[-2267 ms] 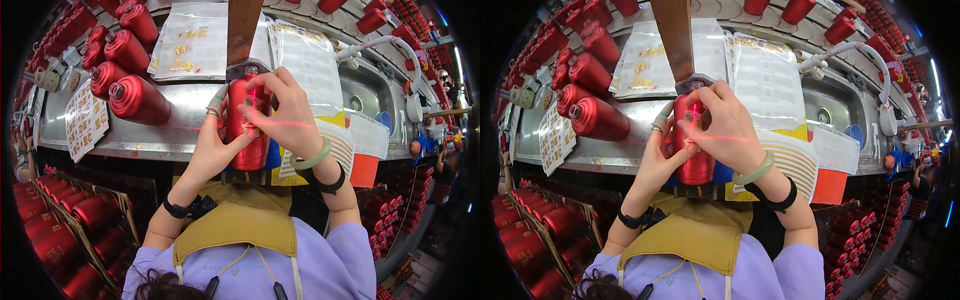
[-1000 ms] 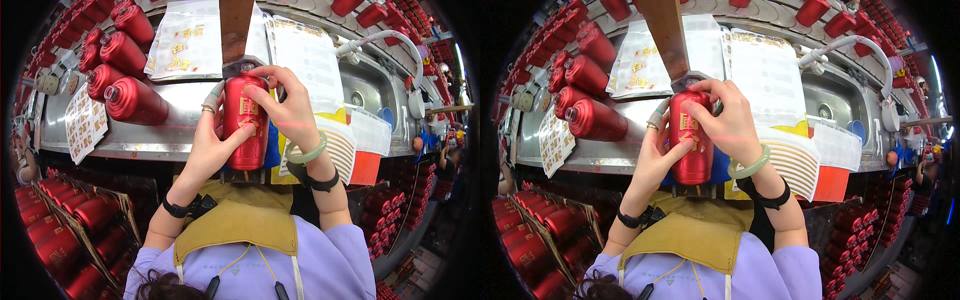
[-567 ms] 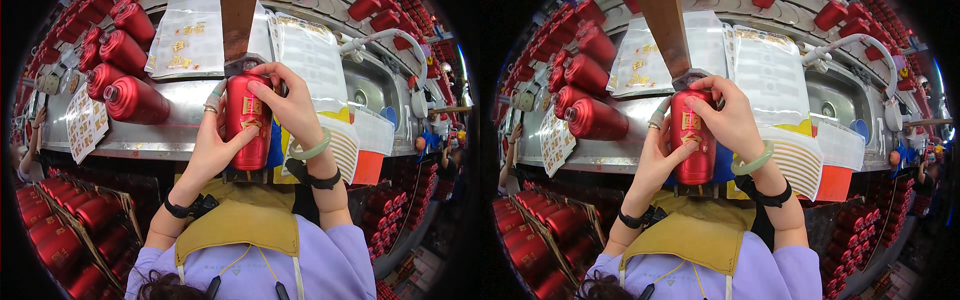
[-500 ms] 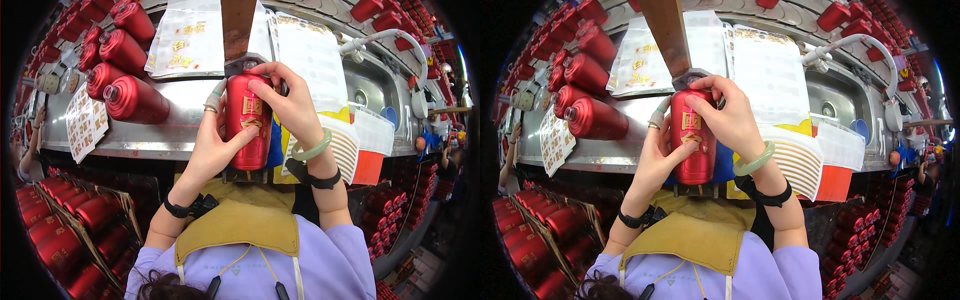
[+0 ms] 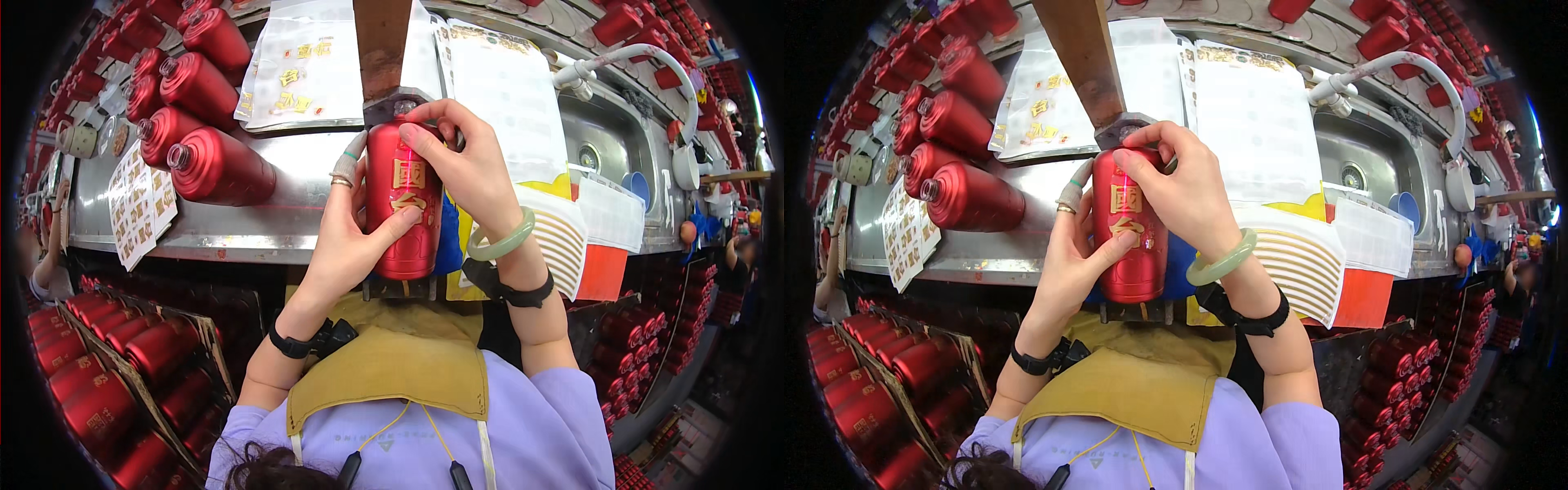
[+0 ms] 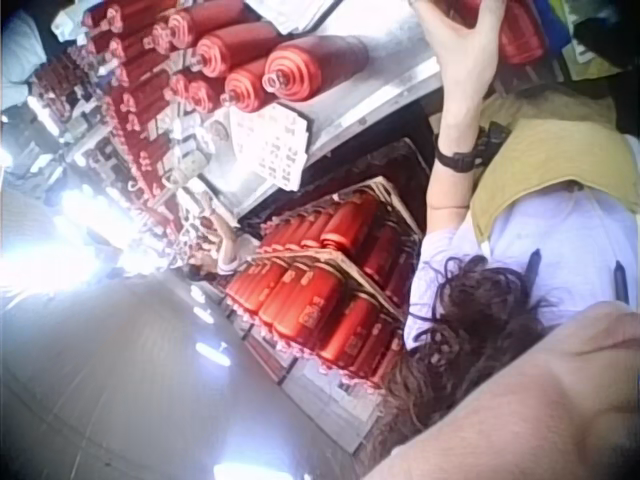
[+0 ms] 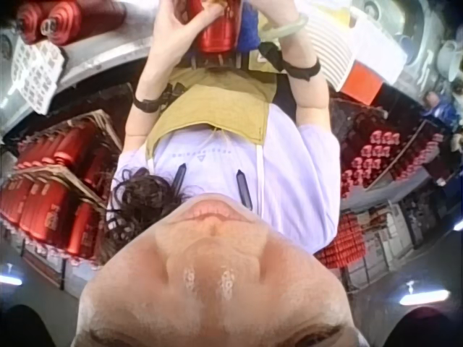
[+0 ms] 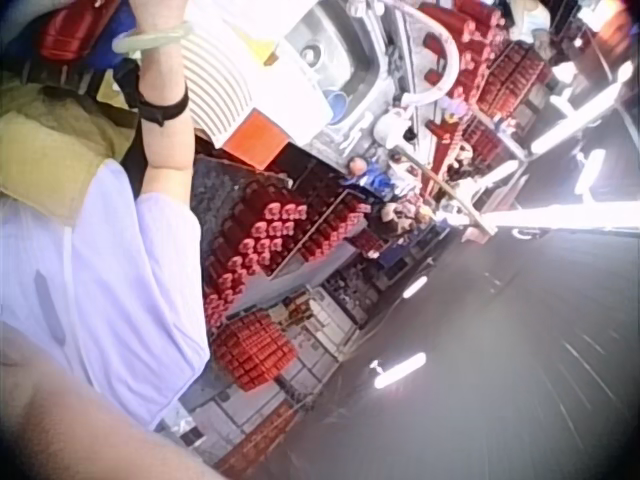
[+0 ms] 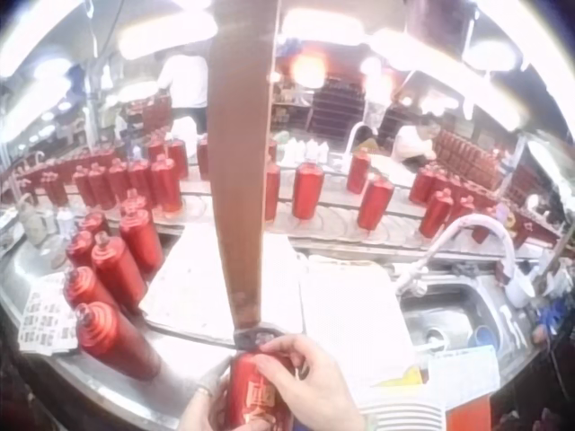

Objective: Apply decorative and informative stickers and labels to red bottles on a production line.

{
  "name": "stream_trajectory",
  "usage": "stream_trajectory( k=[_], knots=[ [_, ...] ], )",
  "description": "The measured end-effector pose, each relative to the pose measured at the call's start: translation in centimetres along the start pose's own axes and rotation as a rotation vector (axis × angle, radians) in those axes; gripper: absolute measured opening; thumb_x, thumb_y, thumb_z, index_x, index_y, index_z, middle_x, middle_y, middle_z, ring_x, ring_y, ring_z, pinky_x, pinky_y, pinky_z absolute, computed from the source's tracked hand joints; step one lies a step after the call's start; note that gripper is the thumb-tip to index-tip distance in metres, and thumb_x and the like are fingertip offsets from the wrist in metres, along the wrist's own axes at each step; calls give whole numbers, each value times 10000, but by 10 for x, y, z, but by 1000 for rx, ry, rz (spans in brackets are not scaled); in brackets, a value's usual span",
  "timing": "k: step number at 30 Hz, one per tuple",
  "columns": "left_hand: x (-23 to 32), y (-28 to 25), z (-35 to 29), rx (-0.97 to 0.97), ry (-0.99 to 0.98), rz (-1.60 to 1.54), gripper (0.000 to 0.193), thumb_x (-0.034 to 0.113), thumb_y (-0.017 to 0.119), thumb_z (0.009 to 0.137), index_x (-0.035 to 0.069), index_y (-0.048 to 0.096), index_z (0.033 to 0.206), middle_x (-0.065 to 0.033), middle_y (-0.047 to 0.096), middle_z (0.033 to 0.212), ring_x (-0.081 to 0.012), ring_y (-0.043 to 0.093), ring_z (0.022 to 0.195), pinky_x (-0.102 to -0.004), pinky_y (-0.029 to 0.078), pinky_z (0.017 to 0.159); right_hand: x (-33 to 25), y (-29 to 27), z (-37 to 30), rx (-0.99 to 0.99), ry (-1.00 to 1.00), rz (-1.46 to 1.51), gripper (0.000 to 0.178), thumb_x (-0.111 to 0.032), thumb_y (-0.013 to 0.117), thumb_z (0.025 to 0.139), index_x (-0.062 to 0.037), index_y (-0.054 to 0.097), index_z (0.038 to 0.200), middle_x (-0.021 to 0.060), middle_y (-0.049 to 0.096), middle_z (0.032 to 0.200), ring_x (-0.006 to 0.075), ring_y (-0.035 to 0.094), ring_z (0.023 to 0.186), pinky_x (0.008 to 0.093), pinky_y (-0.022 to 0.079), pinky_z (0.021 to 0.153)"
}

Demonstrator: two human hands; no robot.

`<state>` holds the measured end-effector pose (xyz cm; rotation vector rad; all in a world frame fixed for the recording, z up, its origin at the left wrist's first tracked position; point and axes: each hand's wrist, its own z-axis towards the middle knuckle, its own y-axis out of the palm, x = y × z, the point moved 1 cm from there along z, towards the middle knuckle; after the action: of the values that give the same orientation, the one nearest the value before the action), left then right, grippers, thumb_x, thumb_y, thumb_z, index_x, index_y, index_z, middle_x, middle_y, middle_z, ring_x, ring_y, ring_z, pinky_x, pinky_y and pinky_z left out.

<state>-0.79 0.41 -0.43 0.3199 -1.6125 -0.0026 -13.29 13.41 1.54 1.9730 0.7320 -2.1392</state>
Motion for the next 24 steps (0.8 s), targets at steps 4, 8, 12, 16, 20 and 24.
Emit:
stream_trajectory(
  k=[4, 8, 12, 16, 20, 24],
  knots=[
    [-1, -1, 1, -11, -10, 24, 944, 139, 807, 915, -14, 184, 1608, -202, 427, 1525, -265, 494, 1394, -415, 449, 1145, 5, -3, 0, -28, -12, -28, 244, -212, 730, 955, 8, 716, 1060, -25, 515, 766, 85, 467, 731, 247, 442, 679],
    [2, -2, 7, 28, -19, -88, 835, 151, 742, 974, 3, 221, 1610, -180, 439, 1523, -238, 505, 1376, -389, 443, 1137, 3, -12, -7, 8, -22, 290, 277, -238, 589, 1065, 6, 693, 1144, -35, 556, 811, 75, 482, 776, 229, 437, 724],
    [-1, -5, 20, 62, -95, -176, 692, 142, 654, 1036, 23, 278, 1605, -154, 472, 1497, -210, 521, 1349, -358, 440, 1125, 3, -11, -32, 56, 125, 259, 294, -223, 585, 1080, -5, 625, 1272, -44, 515, 864, 44, 458, 799, 204, 401, 729],
    [2, -5, 18, 53, -79, -184, 668, 114, 632, 1043, 31, 281, 1606, -143, 480, 1489, -200, 523, 1345, -351, 444, 1121, 14, 6, -55, 69, 121, 236, 483, -196, 730, 983, -37, 524, 1391, -56, 424, 835, 45, 415, 763, 204, 382, 708],
    [3, -4, 17, 53, -85, -170, 668, 108, 625, 1045, 35, 277, 1610, -146, 468, 1501, -199, 515, 1354, -353, 443, 1125, 16, 7, -55, 75, 144, 223, 579, -205, 778, 943, -53, 490, 1422, -60, 395, 841, 49, 397, 762, 204, 371, 714],
    [2, -3, 17, 68, -82, -157, 670, 112, 628, 1045, 35, 277, 1611, -143, 465, 1505, -200, 513, 1355, -355, 446, 1122, 16, 7, -55, 85, 127, 232, 567, -201, 775, 945, -52, 496, 1415, -59, 394, 838, 49, 395, 771, 202, 365, 720]
  ],
)
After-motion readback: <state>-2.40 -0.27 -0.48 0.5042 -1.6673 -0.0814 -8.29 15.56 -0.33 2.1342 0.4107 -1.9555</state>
